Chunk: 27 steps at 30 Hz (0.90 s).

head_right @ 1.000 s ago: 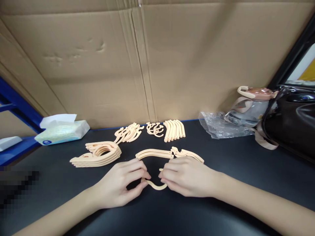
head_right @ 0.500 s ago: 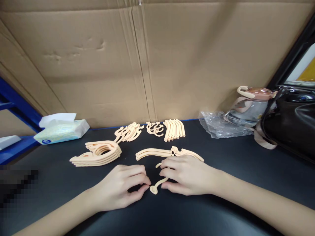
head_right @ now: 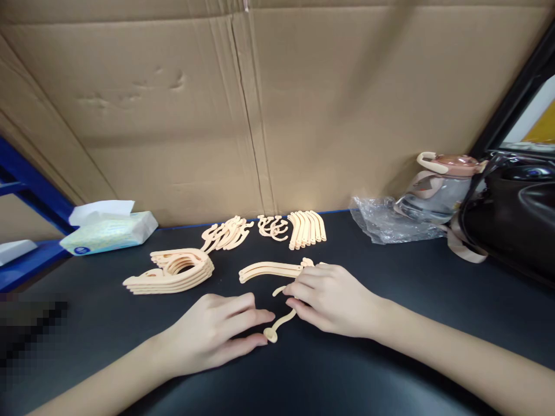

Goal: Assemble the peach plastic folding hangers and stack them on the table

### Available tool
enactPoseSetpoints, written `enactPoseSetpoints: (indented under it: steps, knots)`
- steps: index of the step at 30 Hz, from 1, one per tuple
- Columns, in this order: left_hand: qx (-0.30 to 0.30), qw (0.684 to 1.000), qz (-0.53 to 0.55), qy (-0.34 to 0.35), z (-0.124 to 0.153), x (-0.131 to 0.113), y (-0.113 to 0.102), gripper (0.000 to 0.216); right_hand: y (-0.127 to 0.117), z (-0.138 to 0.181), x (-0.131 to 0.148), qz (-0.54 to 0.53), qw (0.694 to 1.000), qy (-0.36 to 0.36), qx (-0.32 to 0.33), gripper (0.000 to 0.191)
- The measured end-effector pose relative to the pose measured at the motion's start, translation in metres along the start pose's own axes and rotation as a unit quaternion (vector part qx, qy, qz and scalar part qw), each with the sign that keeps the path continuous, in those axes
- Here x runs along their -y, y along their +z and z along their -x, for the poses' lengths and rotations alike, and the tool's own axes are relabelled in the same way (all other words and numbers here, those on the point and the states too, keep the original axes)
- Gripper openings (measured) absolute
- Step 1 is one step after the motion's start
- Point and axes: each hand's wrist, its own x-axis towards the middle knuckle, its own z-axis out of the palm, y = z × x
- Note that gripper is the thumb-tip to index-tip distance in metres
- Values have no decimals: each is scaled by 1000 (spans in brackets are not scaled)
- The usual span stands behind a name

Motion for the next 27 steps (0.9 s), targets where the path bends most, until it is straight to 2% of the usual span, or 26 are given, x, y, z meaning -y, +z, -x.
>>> enactPoseSetpoints:
  steps: [5,16,21,24,27]
  knots:
    - [0,1000,-2,0,-1,1,0,19,1,0,1,-21,999,41,-19,23]
    - [2,1000,0,9,-3,0,-2,20,0,-1,5,-95,993,56,-42,21]
    - [3,1000,-2,4,-2,1,-1,18,-2,-3,9,-174,977,110,-62,20]
    - [4,1000,-1,1,-2,2,-1,16,-3,-3,11,-147,981,104,-73,21]
    - [0,1000,0,3,-1,2,-1,18,-1,-3,11,-55,993,73,-75,21]
